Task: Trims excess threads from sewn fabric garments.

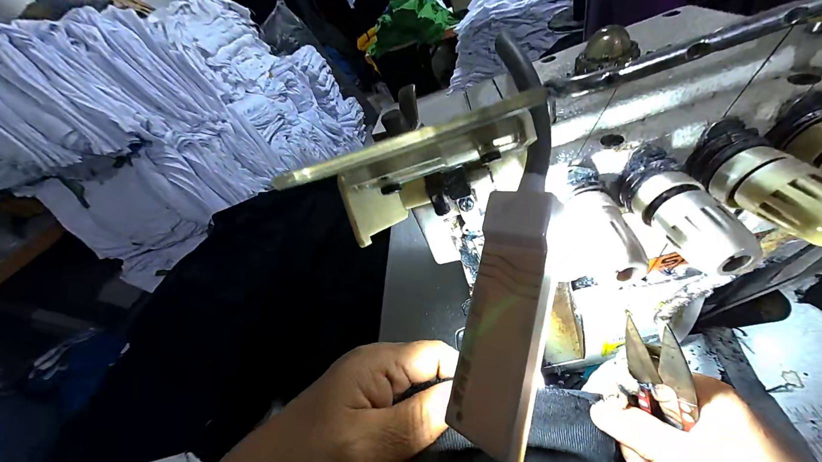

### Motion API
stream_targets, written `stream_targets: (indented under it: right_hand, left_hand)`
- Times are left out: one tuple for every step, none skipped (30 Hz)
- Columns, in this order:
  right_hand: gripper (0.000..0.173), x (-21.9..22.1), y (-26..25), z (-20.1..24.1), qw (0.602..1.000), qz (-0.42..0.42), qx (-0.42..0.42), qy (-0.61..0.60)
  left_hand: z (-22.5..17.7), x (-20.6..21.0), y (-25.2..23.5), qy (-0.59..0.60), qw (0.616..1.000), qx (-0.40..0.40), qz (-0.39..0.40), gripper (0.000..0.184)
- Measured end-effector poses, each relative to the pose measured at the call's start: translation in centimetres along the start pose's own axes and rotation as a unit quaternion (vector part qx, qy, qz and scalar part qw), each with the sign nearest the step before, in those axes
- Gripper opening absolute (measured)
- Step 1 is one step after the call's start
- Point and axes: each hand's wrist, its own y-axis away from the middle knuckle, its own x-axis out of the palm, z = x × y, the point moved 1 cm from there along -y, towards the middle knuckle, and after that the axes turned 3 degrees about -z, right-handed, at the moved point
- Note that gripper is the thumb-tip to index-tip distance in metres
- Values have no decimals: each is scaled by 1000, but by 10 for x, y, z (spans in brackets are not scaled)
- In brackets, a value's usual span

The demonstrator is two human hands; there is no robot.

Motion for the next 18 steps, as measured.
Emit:
stream_targets:
  right_hand:
    - [9, 0, 0, 1, 1000, 0, 5, 4]
    - [7, 1, 0, 1, 1000, -3, 7, 12]
    - [6, 1, 0, 1, 1000, -7, 2, 22]
    - [4, 2, 0, 0, 999, -15, -10, 34]
    - [5, 1, -1, -1, 999, -26, -20, 36]
    - [6, 0, -1, -2, 998, -35, -34, 30]
    - [6, -2, -1, -4, 997, -43, -55, 20]
    - [7, -5, -1, -4, 996, -49, -75, 5]
    - [8, -6, -1, -4, 994, -55, -97, -4]
    - [8, -7, -1, -4, 991, -55, -124, -13]
    - [7, -7, -1, -3, 987, -52, -150, -10]
    - [6, -5, -1, 0, 983, -48, -175, 4]
    - [9, -3, -1, 3, 978, -39, -205, 26]
    - [18, 1, -1, 4, 970, -24, -236, 55]
    - [28, 6, -2, 4, 961, -13, -264, 82]
    - [33, 12, -2, 5, 954, -2, -282, 103]
    - [34, 19, -3, 5, 948, 5, -294, 122]
    - [30, 26, -4, 4, 941, 0, -311, 135]
  left_hand:
    - [1, 0, 0, 4, 1000, 4, 3, 19]
    - [1, 0, 1, 2, 1000, 8, 2, 19]
    - [2, 1, 1, 0, 1000, 9, -2, 19]
    - [2, 1, 2, -1, 1000, 10, -6, 19]
    - [3, 1, 2, 1, 1000, 14, -7, 18]
    - [4, 0, 2, 2, 1000, 18, -6, 17]
    - [5, 0, 2, 1, 1000, 23, -4, 15]
    - [6, 1, 2, 1, 1000, 25, -5, 15]
    - [6, 2, 2, -4, 1000, 27, -8, 15]
    - [6, 2, 2, -11, 999, 28, -11, 15]
    - [6, 2, 2, -19, 999, 29, -14, 16]
    - [7, 2, 2, -28, 999, 32, -14, 15]
    - [8, 1, 2, -33, 999, 36, -11, 14]
    - [8, 1, 2, -38, 998, 41, -9, 14]
    - [9, 1, 2, -43, 998, 45, -7, 14]
    - [10, 1, 1, -51, 997, 50, -4, 13]
    - [11, 1, 1, -63, 996, 57, -2, 12]
    - [11, 2, 2, -73, 995, 65, -1, 12]
